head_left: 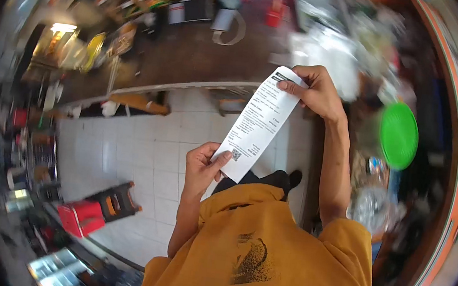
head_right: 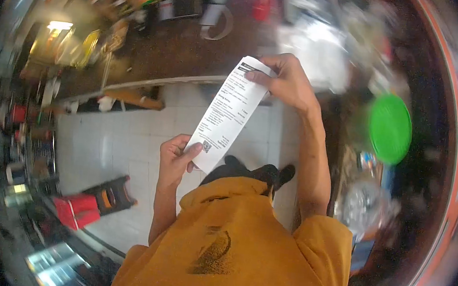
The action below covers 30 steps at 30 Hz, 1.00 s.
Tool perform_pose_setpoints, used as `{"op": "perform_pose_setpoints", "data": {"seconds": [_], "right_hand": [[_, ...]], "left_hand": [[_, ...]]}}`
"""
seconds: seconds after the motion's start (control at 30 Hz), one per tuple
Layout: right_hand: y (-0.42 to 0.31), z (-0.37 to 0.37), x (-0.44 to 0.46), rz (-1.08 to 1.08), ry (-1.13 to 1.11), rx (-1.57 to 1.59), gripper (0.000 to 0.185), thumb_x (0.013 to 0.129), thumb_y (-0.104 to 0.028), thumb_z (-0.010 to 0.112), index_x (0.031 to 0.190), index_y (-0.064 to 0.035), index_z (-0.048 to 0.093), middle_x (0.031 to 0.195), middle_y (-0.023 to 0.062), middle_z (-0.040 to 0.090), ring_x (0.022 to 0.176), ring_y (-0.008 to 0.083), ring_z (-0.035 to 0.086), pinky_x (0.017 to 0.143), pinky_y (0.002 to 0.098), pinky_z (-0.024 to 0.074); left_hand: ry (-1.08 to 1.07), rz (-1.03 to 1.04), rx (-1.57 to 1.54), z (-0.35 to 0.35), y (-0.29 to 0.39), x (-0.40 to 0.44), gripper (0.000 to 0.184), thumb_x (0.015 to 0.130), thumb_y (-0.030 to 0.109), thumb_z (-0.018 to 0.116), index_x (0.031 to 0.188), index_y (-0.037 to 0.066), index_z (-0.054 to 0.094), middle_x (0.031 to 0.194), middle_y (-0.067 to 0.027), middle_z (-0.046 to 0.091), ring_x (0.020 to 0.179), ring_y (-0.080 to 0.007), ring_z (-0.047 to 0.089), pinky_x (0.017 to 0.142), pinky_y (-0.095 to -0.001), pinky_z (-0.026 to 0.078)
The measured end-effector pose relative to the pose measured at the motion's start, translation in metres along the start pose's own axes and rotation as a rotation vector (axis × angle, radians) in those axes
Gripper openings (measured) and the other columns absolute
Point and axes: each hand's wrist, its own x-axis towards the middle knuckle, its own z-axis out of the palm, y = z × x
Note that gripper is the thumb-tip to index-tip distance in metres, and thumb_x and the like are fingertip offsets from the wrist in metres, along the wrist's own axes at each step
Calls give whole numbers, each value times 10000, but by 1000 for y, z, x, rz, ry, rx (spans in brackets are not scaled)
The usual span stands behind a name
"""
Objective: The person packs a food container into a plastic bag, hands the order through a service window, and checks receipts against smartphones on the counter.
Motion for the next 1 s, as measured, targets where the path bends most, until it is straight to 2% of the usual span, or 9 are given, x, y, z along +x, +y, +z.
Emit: {"op": "perform_pose_setpoints", "data": {"seconds": [0.07,0.13,0.33,0.5,0.57,0.67,0.77,0.87,1.0], "right_hand": [[-20,15,24,-19,-67,-45,173,853,-159,774,946,-14,765,751,36,706,617,71,600,505,243,462],[-11,16,42,-139,-124,-57,151,861,-170,792,929,-36,769,689,-2,680,514,35,495,432,218,358],[-22,20,69,-166,-399,-83,135,848,-156,802,916,-43,776,720,-1,691,520,29,499,426,214,366],[-19,31,95,-194,-582,-25,154,841,-149,797,937,-32,775,685,2,676,501,44,511,438,217,393],[-23,31,108,-258,-680,-45,178,838,-160,796,956,-29,776,680,2,674,498,48,523,443,218,404],[-21,30,109,-249,-717,-41,143,838,-148,808,915,-34,770,674,-16,659,485,27,473,427,199,368],[-27,30,117,-338,-840,-92,141,843,-147,802,912,-30,766,688,-11,664,507,27,497,427,203,375],[-28,37,130,-340,-951,-28,175,835,-155,797,940,-19,760,689,27,683,478,48,516,426,224,392],[-18,46,143,-412,-1004,-63,179,833,-150,797,942,-14,759,687,27,680,488,46,519,427,228,398]], "left_hand": [[96,14,-67,2,-1,-14,200,914,83,728,1016,-79,668,780,-102,710,519,-83,594,404,-209,413],[169,12,-95,18,-3,-23,213,918,100,728,1014,-80,664,789,-119,713,526,-104,614,408,-216,429],[346,101,-203,62,-25,-44,216,912,106,734,1016,-69,664,803,-119,713,539,-111,622,420,-221,451],[533,26,-237,96,-21,-53,172,903,65,706,1026,-49,667,816,-105,716,552,-116,614,418,-230,442],[610,63,-264,118,-19,-53,170,904,54,699,1039,-44,666,823,-105,719,562,-111,624,422,-226,447],[735,96,-291,159,-26,-54,171,909,61,702,1044,-38,665,820,-96,719,559,-104,620,423,-224,443],[835,89,-325,186,-31,-48,193,932,67,692,1060,-70,646,839,-122,719,544,-111,629,437,-215,468],[871,148,-391,202,-34,-39,188,931,68,694,1057,-63,646,843,-120,720,545,-112,628,435,-214,465],[936,160,-359,211,-45,-26,176,931,68,695,1056,-47,650,846,-108,723,549,-106,630,436,-212,467]]}}
